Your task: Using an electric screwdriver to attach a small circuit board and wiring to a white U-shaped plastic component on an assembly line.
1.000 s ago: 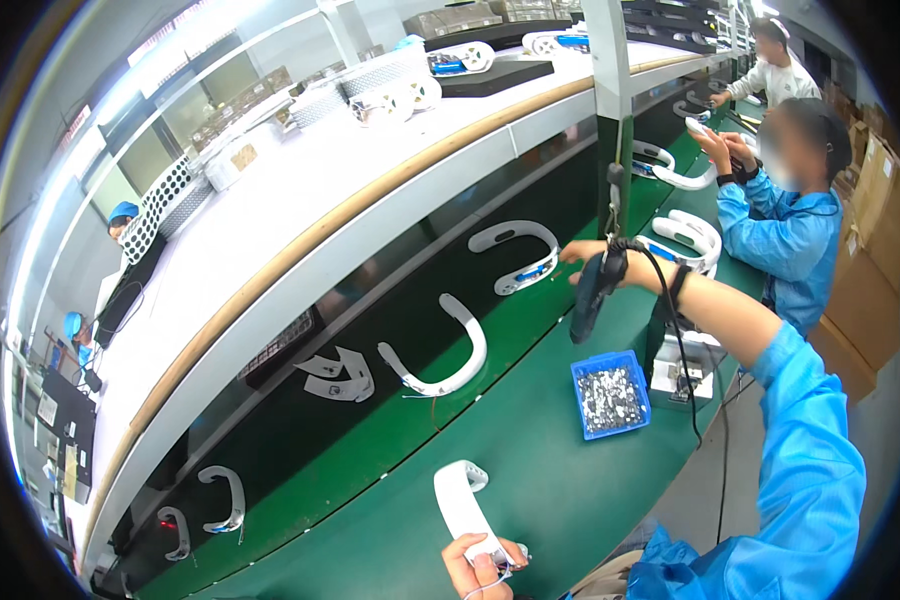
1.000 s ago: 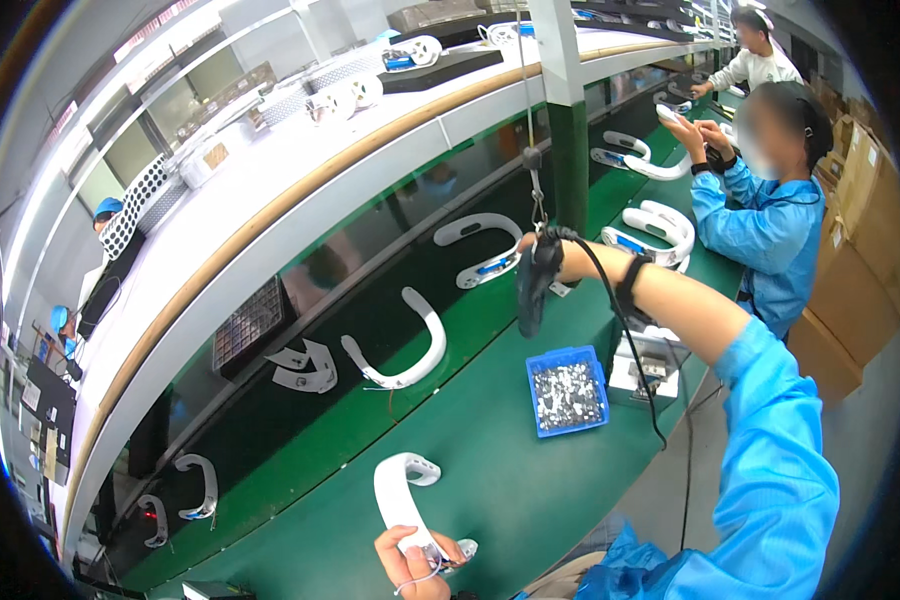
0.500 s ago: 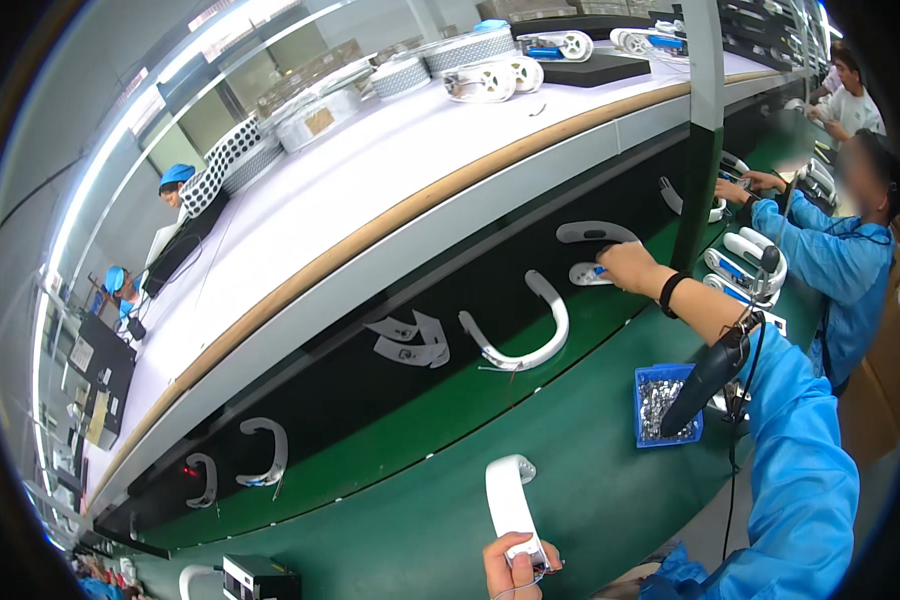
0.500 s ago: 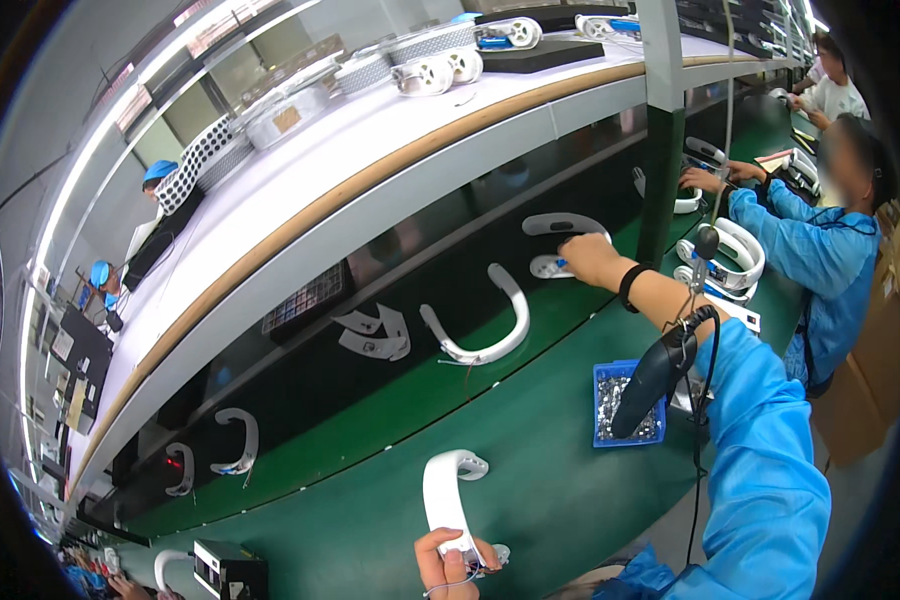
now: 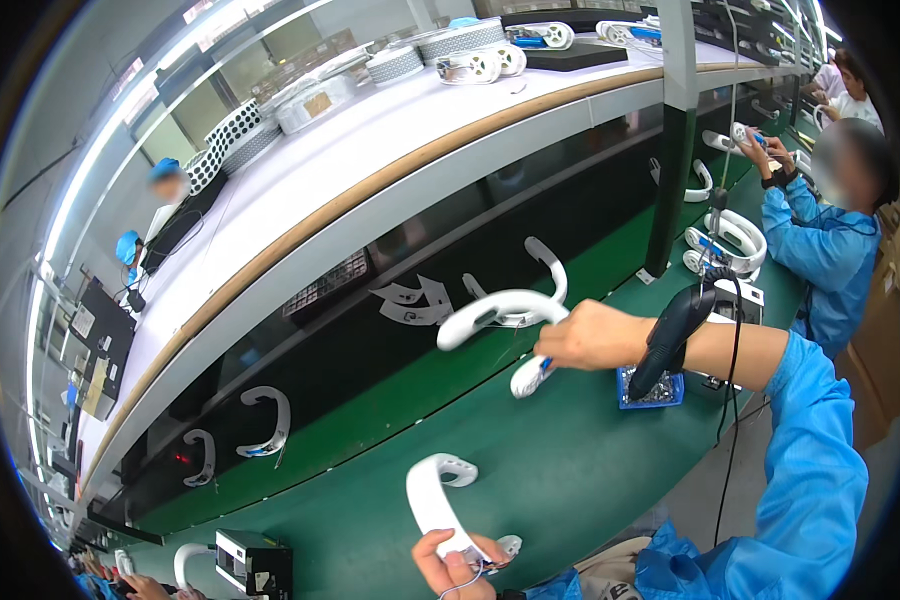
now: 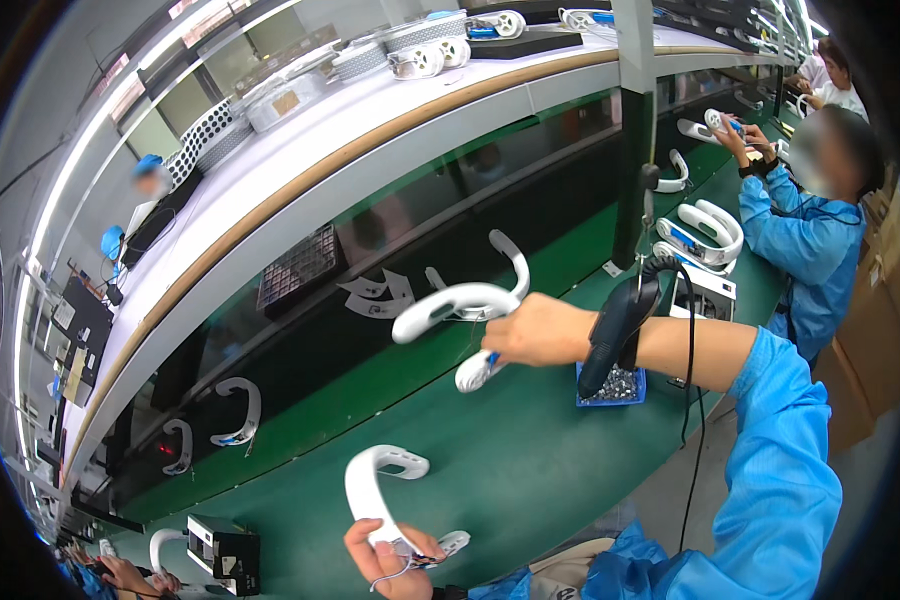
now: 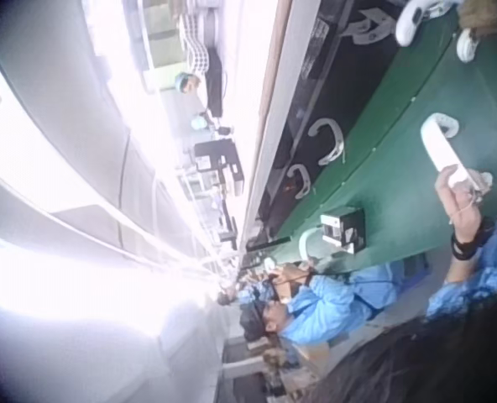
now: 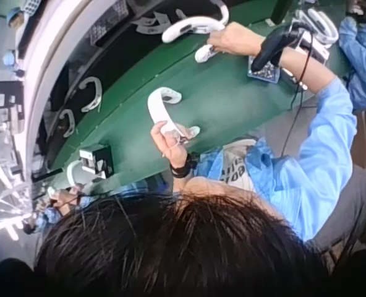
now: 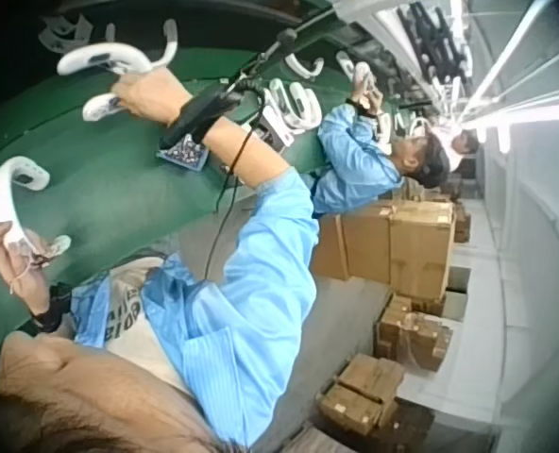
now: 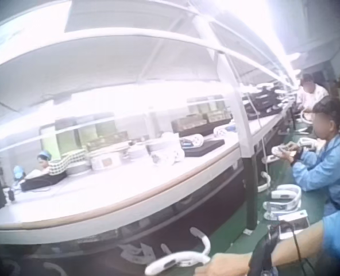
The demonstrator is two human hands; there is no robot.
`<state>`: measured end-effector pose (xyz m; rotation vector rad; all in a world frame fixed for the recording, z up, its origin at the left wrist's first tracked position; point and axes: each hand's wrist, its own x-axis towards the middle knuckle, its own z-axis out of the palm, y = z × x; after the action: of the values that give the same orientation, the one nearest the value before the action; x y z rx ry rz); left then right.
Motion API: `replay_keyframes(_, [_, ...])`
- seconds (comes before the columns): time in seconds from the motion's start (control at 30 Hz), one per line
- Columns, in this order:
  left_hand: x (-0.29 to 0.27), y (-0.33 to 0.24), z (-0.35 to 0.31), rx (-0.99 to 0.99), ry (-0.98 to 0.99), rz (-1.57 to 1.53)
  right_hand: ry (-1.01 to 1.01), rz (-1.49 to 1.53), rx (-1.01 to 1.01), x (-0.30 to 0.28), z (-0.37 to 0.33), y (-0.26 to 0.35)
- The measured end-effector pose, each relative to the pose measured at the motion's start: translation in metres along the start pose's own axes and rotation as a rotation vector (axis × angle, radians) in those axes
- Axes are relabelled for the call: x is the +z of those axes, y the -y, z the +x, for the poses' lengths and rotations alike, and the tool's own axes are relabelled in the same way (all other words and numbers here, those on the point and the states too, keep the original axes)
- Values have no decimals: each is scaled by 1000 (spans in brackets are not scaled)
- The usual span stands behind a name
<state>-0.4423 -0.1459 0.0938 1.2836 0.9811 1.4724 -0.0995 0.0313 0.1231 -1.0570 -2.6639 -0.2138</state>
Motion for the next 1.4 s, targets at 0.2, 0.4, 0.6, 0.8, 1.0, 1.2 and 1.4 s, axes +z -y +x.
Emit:
replay_keyframes(0.2, [-20, -6, -10, 50, -11, 50, 165, 19, -305, 37, -12, 60])
replay_keyframes(0.4, [-16, -12, 2, 45, -6, -33, 241, 320, -295, 40, -27, 103])
replay_keyframes(0.6, [5, 2, 24, 22, 176, -262, -146, 578, 450, 36, -63, 73])
replay_keyframes(0.8, [38, 24, 40, -107, 244, -254, -948, 1785, 647, 0, -107, 72])
replay_keyframes(1.0, [75, 33, 23, -66, 238, -163, -908, 1210, 498, -39, -115, 95])
replay_keyframes(1.2, [90, 26, 27, -93, 257, -180, -1026, 1366, 437, -64, -93, 115])
replay_keyframes(1.4, [89, 8, 40, -148, 183, -216, -1170, 1396, 388, -80, -53, 139])
